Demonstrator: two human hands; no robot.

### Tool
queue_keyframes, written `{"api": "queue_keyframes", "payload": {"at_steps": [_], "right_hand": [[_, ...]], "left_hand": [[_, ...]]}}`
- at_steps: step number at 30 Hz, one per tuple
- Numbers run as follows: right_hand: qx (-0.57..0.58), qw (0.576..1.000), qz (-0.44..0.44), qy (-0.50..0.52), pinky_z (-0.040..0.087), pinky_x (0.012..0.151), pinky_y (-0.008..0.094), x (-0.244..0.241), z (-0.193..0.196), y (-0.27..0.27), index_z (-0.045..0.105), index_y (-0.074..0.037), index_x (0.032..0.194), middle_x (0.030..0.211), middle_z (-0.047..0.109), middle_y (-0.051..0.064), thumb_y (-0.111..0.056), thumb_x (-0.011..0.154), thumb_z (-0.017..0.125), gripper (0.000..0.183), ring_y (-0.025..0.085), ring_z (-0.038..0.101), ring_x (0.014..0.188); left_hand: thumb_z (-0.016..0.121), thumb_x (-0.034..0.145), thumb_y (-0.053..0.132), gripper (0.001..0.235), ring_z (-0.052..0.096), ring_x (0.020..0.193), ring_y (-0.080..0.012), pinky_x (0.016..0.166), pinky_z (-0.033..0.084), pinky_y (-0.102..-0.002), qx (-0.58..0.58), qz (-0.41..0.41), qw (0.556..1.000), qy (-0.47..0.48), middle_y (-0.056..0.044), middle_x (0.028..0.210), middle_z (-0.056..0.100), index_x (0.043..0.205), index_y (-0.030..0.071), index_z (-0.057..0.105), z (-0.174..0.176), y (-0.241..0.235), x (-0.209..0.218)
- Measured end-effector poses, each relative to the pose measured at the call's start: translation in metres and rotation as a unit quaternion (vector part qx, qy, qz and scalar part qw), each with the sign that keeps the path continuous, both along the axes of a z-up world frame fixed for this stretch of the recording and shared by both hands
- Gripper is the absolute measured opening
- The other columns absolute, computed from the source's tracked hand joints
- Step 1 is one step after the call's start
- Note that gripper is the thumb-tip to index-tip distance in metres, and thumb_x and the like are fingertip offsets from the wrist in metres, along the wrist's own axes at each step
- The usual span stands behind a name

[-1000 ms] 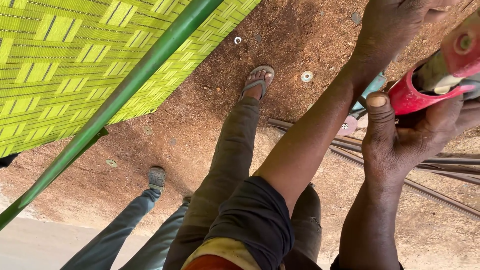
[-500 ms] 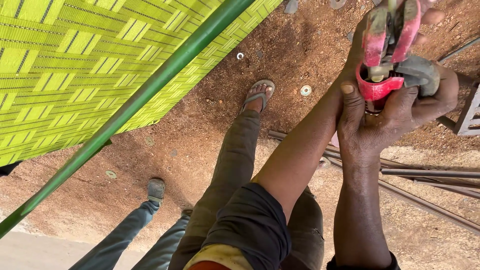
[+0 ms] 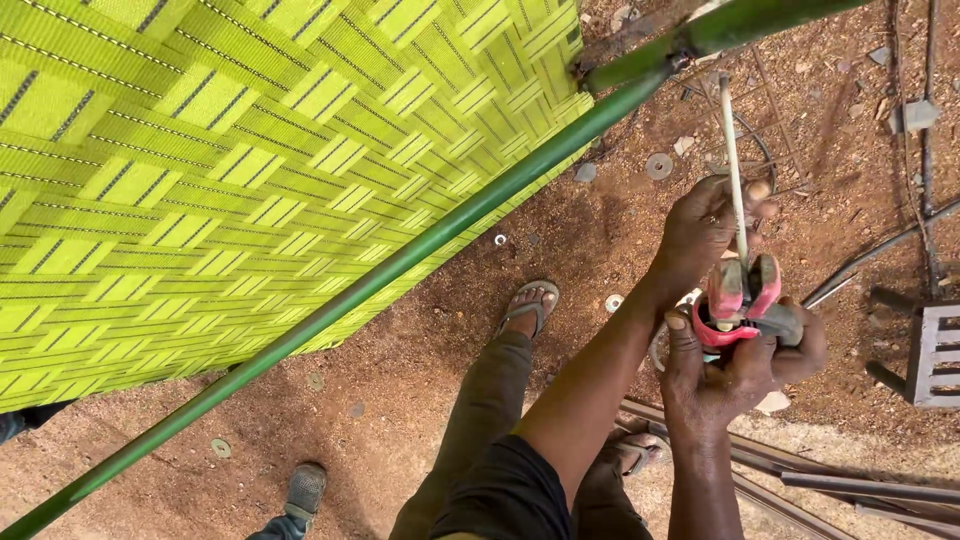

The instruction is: The person holds a metal frame and welds its joints using a welding electrode holder, then adjusts the welding rod and welds the frame again.

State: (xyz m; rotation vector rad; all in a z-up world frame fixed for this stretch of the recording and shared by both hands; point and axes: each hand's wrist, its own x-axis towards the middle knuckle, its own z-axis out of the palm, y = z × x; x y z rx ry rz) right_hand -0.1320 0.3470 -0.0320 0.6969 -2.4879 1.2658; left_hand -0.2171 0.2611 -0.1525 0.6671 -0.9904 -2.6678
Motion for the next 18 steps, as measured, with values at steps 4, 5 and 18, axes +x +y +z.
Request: {"api": "queue_keyframes", "payload": {"at_steps": [4, 5, 18], "right_hand": [[0.001, 0.998, 0.046, -0.039, 0.048, 0.094, 0.04, 0.023, 0.026, 0.005, 0.063, -0.006, 0.126, 0.146, 0.036, 0.013, -0.022, 0.088, 0.087, 0.048, 0.025, 0.039, 0.135], [-0.015, 0.994, 0.09, -0.059, 0.051, 0.092, 0.038, 0.034, 0.036, 0.006, 0.063, -0.007, 0.128, 0.147, 0.036, 0.013, -0.018, 0.086, 0.088, 0.05, 0.026, 0.039, 0.133], [-0.17, 0.956, 0.062, -0.229, 0.065, 0.077, 0.037, 0.034, 0.022, 0.035, 0.062, -0.014, 0.13, 0.143, 0.033, 0.016, -0.014, 0.1, 0.074, 0.031, 0.025, 0.061, 0.111]], "left_hand": [[0.074, 0.096, 0.042, 0.072, 0.071, 0.099, -0.018, 0.078, 0.061, -0.03, -0.008, -0.02, 1.0, 0.012, -0.009, 0.134, 0.061, 0.149, 0.011, 0.035, -0.014, -0.008, 0.03], [0.068, 0.099, 0.041, 0.071, 0.071, 0.101, -0.0213, 0.079, 0.061, -0.031, -0.052, -0.017, 0.998, -0.01, -0.014, 0.136, 0.059, 0.152, 0.009, 0.033, -0.015, -0.013, 0.048], [0.081, 0.1, 0.026, 0.064, 0.041, 0.139, -0.0439, 0.113, 0.039, -0.058, -0.885, -0.056, 0.358, -0.291, -0.025, 0.149, 0.048, 0.146, -0.006, 0.05, 0.183, -0.177, 0.282]]}}
